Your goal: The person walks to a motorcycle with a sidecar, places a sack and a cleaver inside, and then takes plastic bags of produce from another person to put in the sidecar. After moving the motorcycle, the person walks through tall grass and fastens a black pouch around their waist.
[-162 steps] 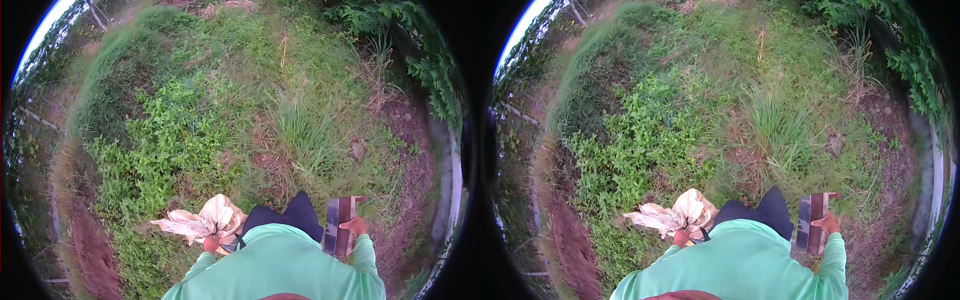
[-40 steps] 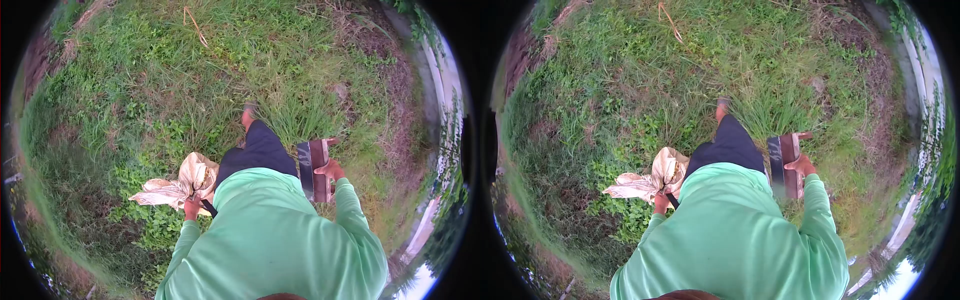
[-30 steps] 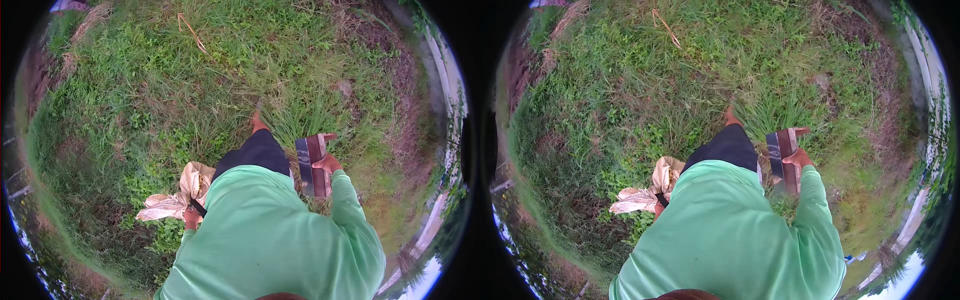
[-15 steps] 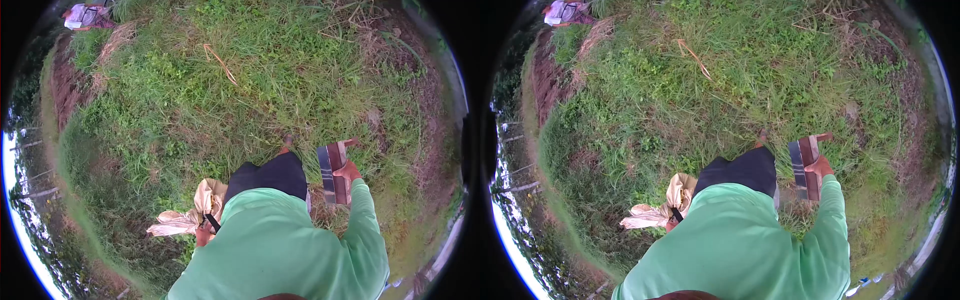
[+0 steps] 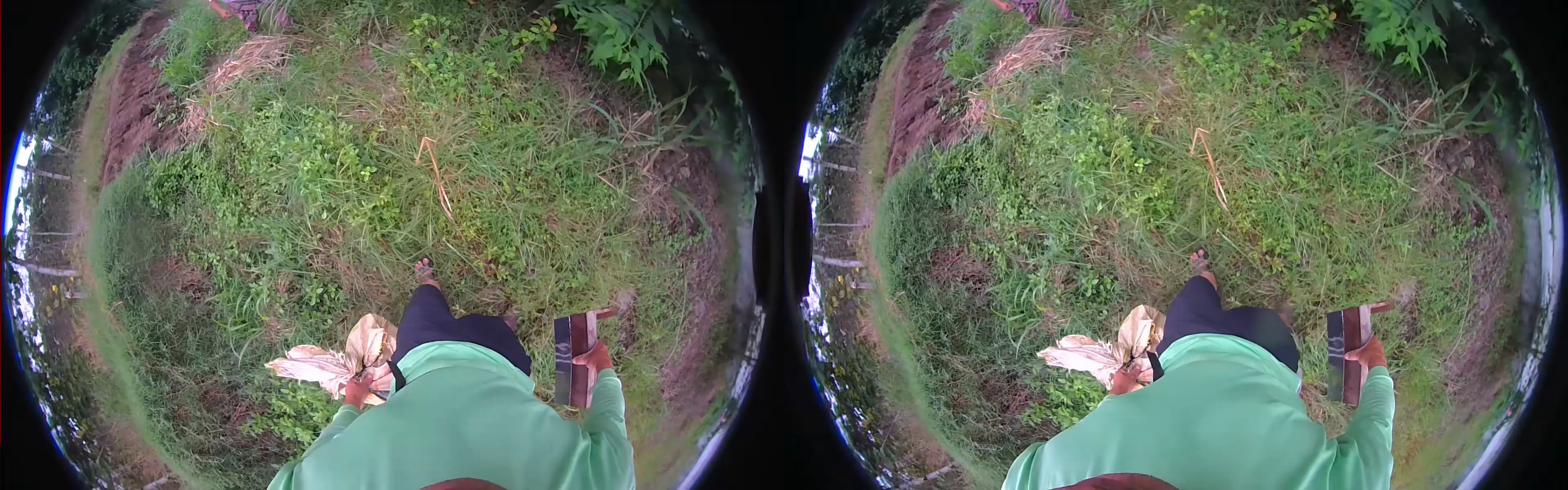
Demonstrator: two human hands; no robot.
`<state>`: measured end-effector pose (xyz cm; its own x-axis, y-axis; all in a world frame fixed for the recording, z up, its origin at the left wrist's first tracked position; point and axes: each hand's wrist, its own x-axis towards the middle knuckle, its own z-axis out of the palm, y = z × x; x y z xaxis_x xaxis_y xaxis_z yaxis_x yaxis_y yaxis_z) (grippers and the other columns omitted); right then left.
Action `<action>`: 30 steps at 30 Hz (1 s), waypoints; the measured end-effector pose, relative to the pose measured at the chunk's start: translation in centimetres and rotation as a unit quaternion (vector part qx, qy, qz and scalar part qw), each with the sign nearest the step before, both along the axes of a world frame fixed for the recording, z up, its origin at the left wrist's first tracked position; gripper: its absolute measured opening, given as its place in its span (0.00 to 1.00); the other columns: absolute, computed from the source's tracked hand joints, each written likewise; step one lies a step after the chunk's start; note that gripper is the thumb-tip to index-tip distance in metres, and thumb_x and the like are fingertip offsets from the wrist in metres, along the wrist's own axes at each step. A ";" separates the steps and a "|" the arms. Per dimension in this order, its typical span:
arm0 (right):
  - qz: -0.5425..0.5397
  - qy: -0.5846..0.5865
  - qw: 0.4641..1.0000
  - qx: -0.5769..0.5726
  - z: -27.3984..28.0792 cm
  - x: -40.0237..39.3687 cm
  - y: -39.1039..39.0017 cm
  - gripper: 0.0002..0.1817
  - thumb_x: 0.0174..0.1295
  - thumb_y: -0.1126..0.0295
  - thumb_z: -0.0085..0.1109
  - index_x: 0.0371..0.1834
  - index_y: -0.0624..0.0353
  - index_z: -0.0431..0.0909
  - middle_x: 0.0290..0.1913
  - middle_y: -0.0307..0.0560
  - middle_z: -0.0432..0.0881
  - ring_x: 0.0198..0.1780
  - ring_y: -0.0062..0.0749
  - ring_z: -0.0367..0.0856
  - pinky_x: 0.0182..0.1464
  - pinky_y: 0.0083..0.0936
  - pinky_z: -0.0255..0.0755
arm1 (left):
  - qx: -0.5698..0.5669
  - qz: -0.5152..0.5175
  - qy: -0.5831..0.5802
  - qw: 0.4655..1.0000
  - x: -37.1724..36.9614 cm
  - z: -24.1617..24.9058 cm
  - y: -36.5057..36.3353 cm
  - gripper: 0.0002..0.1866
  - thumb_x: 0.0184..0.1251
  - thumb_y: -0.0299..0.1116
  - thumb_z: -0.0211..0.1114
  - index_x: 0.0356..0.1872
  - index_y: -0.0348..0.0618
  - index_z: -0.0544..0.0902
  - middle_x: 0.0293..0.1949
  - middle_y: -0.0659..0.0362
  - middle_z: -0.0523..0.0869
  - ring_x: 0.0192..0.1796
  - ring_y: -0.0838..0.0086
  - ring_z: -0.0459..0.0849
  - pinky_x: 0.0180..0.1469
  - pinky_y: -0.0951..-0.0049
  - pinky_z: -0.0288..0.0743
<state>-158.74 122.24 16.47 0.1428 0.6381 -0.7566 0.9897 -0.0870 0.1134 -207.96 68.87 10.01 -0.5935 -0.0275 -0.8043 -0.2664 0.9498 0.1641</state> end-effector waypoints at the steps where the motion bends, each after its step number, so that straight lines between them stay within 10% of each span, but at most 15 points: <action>1: 0.002 0.010 1.000 -0.010 1.2 -1.9 0.3 0.56 0.29 0.52 0.88 0.63 0.73 0.72 0.59 0.64 0.83 0.62 0.53 0.82 0.64 0.38 0.77 | 0.011 0.001 0.008 1.000 -1.8 0.2 1.3 0.44 0.59 0.55 0.75 0.63 0.23 0.75 0.59 0.36 0.83 0.66 0.51 0.80 0.67 0.60 0.71; 16: -0.087 0.188 0.977 0.049 -7.0 -13.0 2.0 0.27 0.45 0.71 0.82 0.49 0.67 0.84 0.41 0.48 0.89 0.35 0.36 0.87 0.33 0.38 0.80 | 0.065 -0.067 0.174 0.980 -18.0 -0.3 5.6 0.37 0.61 0.59 0.70 0.52 0.27 0.82 0.50 0.35 0.87 0.55 0.46 0.86 0.56 0.55 0.78; 30: -0.122 0.131 0.979 -0.101 -3.5 -21.9 1.9 0.37 0.41 0.60 0.87 0.52 0.72 0.81 0.44 0.53 0.88 0.37 0.42 0.88 0.31 0.41 0.82 | -0.050 -0.093 0.070 0.992 -18.8 1.2 5.5 0.42 0.58 0.67 0.68 0.53 0.30 0.85 0.51 0.38 0.87 0.55 0.48 0.87 0.58 0.56 0.78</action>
<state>-180.69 124.12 12.95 0.0554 0.4425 -0.8951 0.9398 -0.3260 -0.1030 -226.79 74.34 11.22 -0.7012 0.0173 -0.7128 -0.0657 0.9939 0.0888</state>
